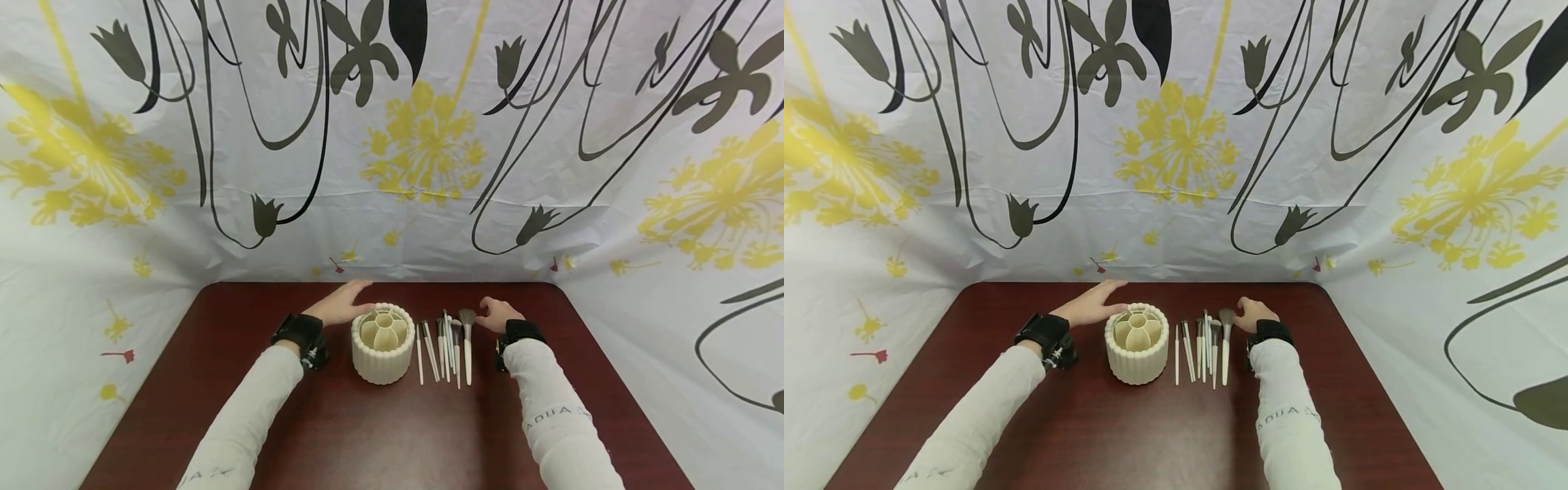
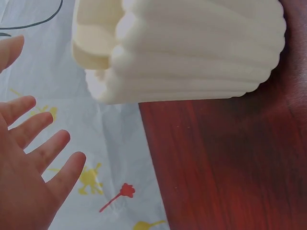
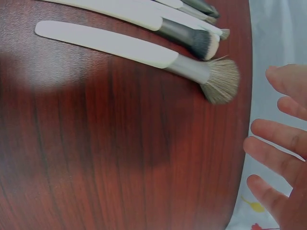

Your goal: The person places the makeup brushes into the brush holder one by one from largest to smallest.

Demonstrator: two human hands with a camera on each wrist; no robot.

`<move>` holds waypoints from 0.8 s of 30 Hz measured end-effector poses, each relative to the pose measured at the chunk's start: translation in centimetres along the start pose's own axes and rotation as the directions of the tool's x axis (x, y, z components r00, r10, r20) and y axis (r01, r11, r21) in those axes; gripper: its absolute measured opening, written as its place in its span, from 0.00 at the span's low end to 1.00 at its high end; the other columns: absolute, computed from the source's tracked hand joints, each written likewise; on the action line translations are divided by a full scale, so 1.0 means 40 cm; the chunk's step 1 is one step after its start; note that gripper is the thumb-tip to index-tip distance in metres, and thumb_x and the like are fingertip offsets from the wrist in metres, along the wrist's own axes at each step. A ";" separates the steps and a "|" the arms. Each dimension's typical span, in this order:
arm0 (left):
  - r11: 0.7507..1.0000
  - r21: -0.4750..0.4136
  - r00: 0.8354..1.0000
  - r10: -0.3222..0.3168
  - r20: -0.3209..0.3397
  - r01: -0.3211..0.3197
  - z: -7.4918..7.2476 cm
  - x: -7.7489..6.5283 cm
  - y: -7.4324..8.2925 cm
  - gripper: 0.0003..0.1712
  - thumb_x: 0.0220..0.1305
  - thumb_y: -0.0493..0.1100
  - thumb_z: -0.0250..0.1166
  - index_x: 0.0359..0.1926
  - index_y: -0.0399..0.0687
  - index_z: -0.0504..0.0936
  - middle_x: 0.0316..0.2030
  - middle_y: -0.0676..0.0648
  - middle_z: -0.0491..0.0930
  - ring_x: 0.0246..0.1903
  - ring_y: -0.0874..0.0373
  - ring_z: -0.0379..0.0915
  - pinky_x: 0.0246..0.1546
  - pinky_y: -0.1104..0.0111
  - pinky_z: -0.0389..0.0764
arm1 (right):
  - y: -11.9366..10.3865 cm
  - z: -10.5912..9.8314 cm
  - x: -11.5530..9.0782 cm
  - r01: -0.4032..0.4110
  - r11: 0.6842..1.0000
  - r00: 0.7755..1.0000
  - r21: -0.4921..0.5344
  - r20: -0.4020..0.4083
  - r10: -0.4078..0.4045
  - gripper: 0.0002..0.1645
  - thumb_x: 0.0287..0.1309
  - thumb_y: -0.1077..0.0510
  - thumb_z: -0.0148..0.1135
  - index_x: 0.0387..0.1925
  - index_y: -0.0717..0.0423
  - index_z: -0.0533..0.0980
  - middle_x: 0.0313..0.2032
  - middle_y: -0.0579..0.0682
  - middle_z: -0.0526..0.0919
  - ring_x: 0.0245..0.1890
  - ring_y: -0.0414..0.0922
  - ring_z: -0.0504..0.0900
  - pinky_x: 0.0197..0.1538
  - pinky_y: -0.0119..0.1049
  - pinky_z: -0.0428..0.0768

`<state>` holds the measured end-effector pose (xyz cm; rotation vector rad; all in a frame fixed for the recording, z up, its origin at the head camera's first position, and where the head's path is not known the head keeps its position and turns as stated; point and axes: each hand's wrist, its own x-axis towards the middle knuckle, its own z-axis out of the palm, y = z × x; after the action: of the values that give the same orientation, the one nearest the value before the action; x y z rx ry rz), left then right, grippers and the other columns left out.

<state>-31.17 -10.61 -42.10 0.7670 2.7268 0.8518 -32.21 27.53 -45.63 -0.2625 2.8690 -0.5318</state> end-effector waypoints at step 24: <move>0.993 -0.074 0.995 0.096 0.011 -0.095 0.074 0.000 0.016 0.61 0.42 0.71 0.63 0.68 0.42 0.51 0.67 0.37 0.49 0.65 0.43 0.46 0.58 0.47 0.57 | 0.003 0.102 -0.018 0.004 0.999 1.000 0.037 0.007 -0.004 0.24 0.55 0.57 0.57 0.47 0.72 0.67 0.38 0.65 0.77 0.37 0.56 0.76 0.39 0.48 0.74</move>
<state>-29.97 -8.76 -44.17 0.8917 2.6485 0.9559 -30.58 26.44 -49.28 -0.2642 2.8490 -0.5828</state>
